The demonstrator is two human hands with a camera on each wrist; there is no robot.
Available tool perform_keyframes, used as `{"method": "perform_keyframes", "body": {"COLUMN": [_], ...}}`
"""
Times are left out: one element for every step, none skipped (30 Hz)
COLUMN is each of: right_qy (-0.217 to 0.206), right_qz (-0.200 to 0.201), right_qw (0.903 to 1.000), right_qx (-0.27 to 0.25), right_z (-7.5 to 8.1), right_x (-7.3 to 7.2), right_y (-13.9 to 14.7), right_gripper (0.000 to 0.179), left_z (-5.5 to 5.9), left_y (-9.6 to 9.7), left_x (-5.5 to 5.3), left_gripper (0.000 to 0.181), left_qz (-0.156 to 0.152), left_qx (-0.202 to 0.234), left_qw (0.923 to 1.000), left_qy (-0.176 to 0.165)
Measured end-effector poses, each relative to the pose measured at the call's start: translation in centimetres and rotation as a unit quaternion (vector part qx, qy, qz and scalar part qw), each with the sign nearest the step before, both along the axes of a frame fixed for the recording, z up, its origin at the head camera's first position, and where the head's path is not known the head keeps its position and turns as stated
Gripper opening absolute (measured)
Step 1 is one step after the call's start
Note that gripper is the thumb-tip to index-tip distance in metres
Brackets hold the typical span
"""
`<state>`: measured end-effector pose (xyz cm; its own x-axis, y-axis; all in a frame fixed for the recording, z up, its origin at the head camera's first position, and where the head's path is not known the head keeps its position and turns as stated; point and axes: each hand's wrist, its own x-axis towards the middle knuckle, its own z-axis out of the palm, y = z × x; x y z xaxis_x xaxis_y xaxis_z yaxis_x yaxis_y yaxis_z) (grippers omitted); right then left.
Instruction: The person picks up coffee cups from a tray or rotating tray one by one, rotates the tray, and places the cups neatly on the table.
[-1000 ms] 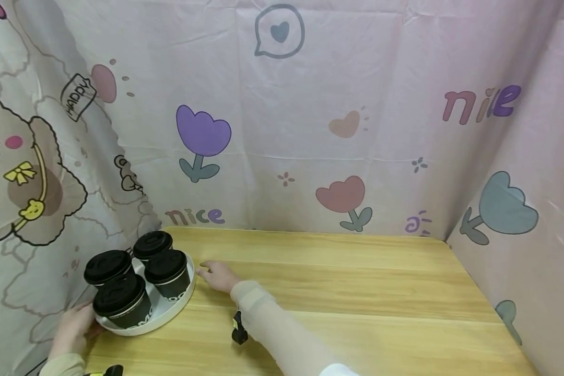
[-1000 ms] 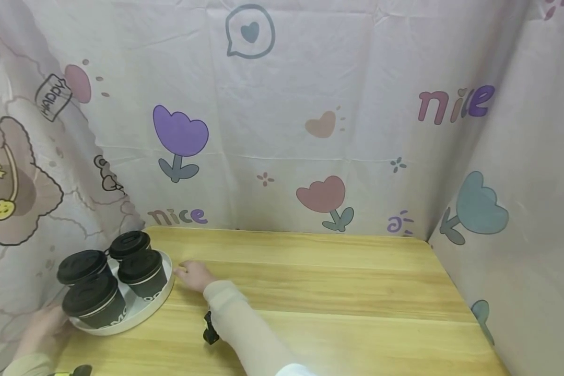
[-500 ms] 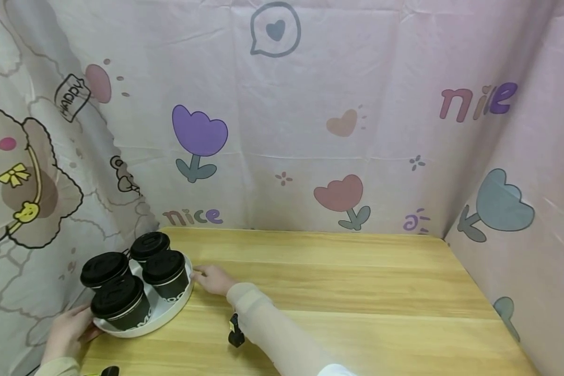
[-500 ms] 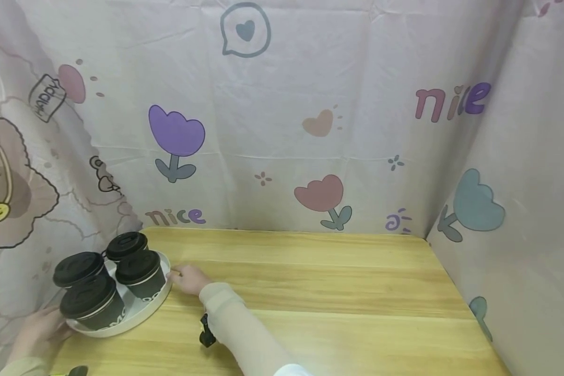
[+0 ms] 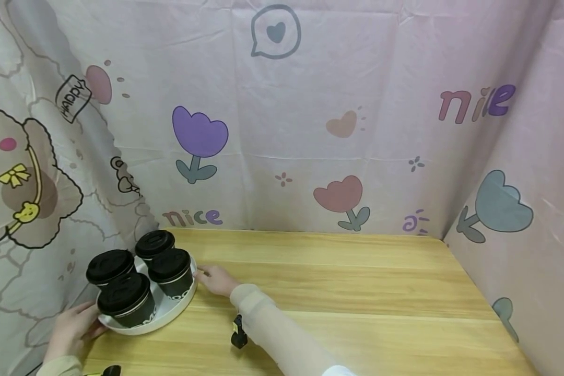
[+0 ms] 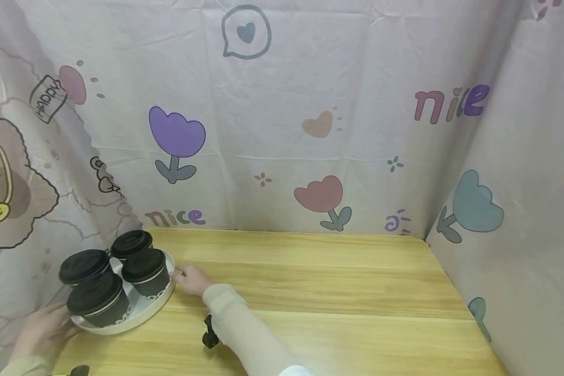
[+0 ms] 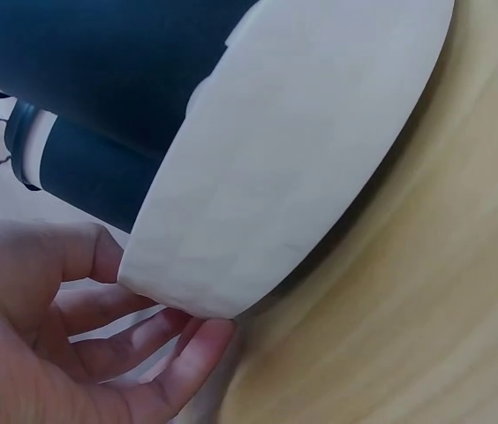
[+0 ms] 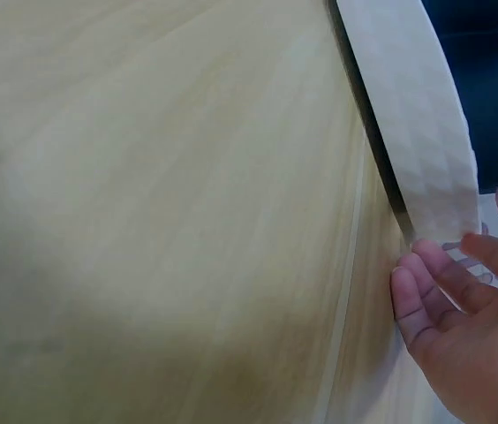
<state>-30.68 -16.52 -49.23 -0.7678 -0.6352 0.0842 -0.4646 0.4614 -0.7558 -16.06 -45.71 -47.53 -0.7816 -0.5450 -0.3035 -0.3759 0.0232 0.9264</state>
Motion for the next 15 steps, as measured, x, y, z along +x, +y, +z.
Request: {"method": "perform_keyframes", "body": {"right_qy": [0.000,-0.002,-0.004,-0.006,-0.007,-0.009,-0.012,-0.018,-0.021,-0.022,-0.021,-0.021,-0.021,-0.023,-0.024], "right_qz": [-0.005,-0.011,-0.016,-0.021,-0.024,-0.028,-0.030,-0.032,-0.033,-0.034,-0.035,-0.036,-0.037,-0.037,-0.039], "right_qw": [1.0000,0.9999,0.9997,0.9995,0.9993,0.9990,0.9987,0.9983,0.9977,0.9972,0.9965,0.9958,0.9949,0.9937,0.9926], "right_qx": [-0.005,-0.009,-0.016,-0.021,-0.028,-0.033,-0.039,-0.046,-0.055,-0.063,-0.072,-0.082,-0.092,-0.103,-0.113], "right_z": [-0.1,-0.1,-0.2,-0.3,-0.2,-0.2,-0.2,-0.1,-0.1,0.0,0.1,0.1,0.2,0.3,0.4], "right_x": [0.0,-0.1,-0.1,-0.2,-0.2,-0.3,-0.3,-0.4,-0.4,-0.5,-0.5,-0.6,-0.6,-0.6,-0.6], "right_y": [0.1,0.2,0.3,0.4,0.6,0.8,1.0,1.3,1.5,1.7,2.0,2.2,2.4,2.7,2.9], "right_gripper": [0.048,0.048,0.048,0.049,0.049,0.050,0.050,0.051,0.050,0.050,0.049,0.048,0.047,0.046,0.045], "left_z": [0.0,0.1,0.2,0.3,0.4,0.6,0.8,1.0,1.1,1.3,1.5,1.6,1.7,1.9,2.0], "left_y": [0.1,0.1,0.2,0.2,0.3,0.4,0.5,0.7,0.8,0.9,1.1,1.3,1.5,1.7,2.0], "left_x": [-0.1,-0.3,-0.5,-0.6,-0.8,-1.0,-1.2,-1.3,-1.5,-1.6,-1.7,-1.8,-1.9,-2.0,-2.1], "left_gripper": [0.066,0.068,0.068,0.068,0.068,0.069,0.069,0.070,0.070,0.071,0.072,0.072,0.073,0.073,0.073], "left_qz": [-0.004,-0.009,-0.013,-0.019,-0.024,-0.027,-0.032,-0.037,-0.042,-0.049,-0.056,-0.062,-0.066,-0.071,-0.074], "left_qx": [-0.005,-0.007,-0.011,-0.027,-0.042,-0.057,-0.064,-0.073,-0.074,-0.071,-0.066,-0.060,-0.055,-0.053,-0.049], "left_qw": [1.0000,0.9999,0.9998,0.9994,0.9987,0.9978,0.9972,0.9963,0.9960,0.9961,0.9961,0.9961,0.9962,0.9960,0.9960], "left_qy": [-0.002,-0.003,-0.005,-0.011,-0.015,-0.020,-0.022,-0.027,-0.025,-0.021,-0.018,-0.015,-0.010,-0.006,-0.001]}}
